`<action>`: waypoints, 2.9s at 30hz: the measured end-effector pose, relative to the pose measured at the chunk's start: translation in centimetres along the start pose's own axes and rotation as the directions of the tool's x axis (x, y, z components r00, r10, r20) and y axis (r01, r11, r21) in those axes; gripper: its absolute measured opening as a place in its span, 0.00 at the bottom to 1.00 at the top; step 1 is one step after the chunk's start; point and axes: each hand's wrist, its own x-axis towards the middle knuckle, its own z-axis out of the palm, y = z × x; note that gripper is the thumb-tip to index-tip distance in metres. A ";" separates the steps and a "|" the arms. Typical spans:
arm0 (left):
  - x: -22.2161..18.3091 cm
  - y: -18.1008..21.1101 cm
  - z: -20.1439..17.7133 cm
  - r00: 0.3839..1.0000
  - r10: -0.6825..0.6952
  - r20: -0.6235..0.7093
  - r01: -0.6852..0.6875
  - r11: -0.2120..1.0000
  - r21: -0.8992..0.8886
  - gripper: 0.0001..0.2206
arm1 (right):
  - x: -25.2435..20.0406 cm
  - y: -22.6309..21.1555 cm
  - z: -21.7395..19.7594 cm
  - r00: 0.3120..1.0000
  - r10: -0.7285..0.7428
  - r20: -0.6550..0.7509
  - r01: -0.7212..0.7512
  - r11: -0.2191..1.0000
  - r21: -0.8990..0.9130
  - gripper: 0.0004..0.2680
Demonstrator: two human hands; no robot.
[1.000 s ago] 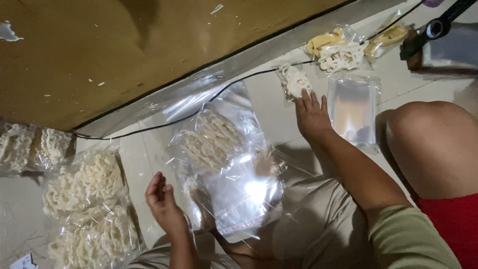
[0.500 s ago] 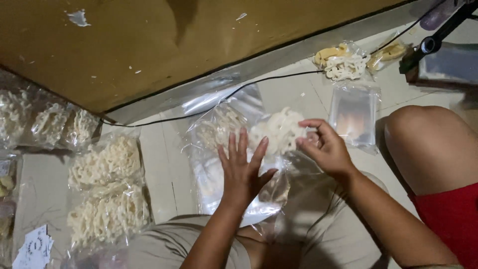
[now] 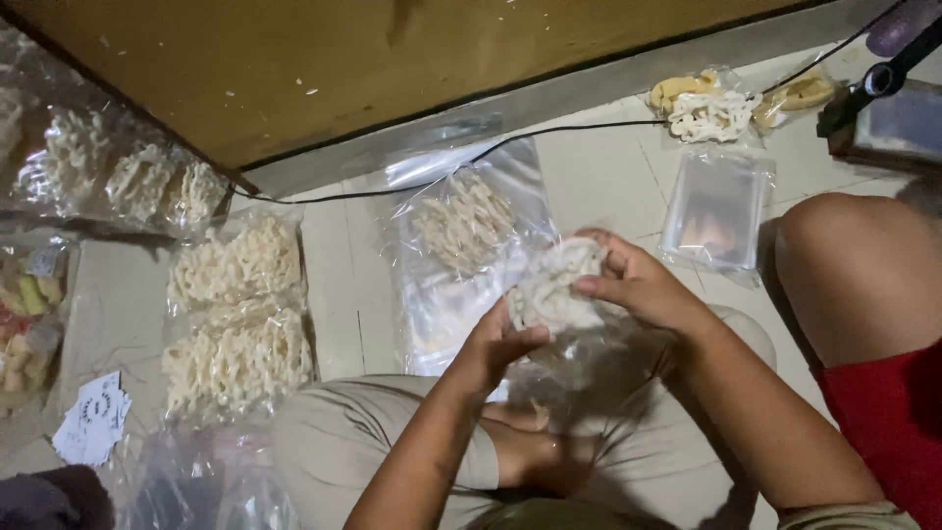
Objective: The person is manually packing white, noodle-like snacks into clear plastic bags while sitting on the floor.
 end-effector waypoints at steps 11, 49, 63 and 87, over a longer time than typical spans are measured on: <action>-3.4 -1.0 -0.8 0.971 0.233 0.059 -0.201 0.922 -0.332 0.46 | -1.4 2.5 2.4 0.981 -0.005 -0.193 0.057 0.963 0.264 0.16; -1.9 -4.9 -1.3 0.974 0.167 0.155 -0.083 0.893 -0.442 0.51 | -1.0 3.7 4.4 0.980 -0.036 -0.197 0.049 0.997 0.063 0.13; 3.9 -9.2 -7.0 0.998 -0.003 0.067 0.039 0.843 -0.537 0.50 | 15.8 17.2 -20.9 0.937 0.072 -0.343 -0.279 0.746 -0.605 0.18; 5.3 -9.3 -7.9 0.996 0.087 0.008 -0.052 0.659 -0.750 0.46 | 24.4 19.7 -32.8 0.948 -0.157 -0.277 -0.317 -0.376 -0.871 0.08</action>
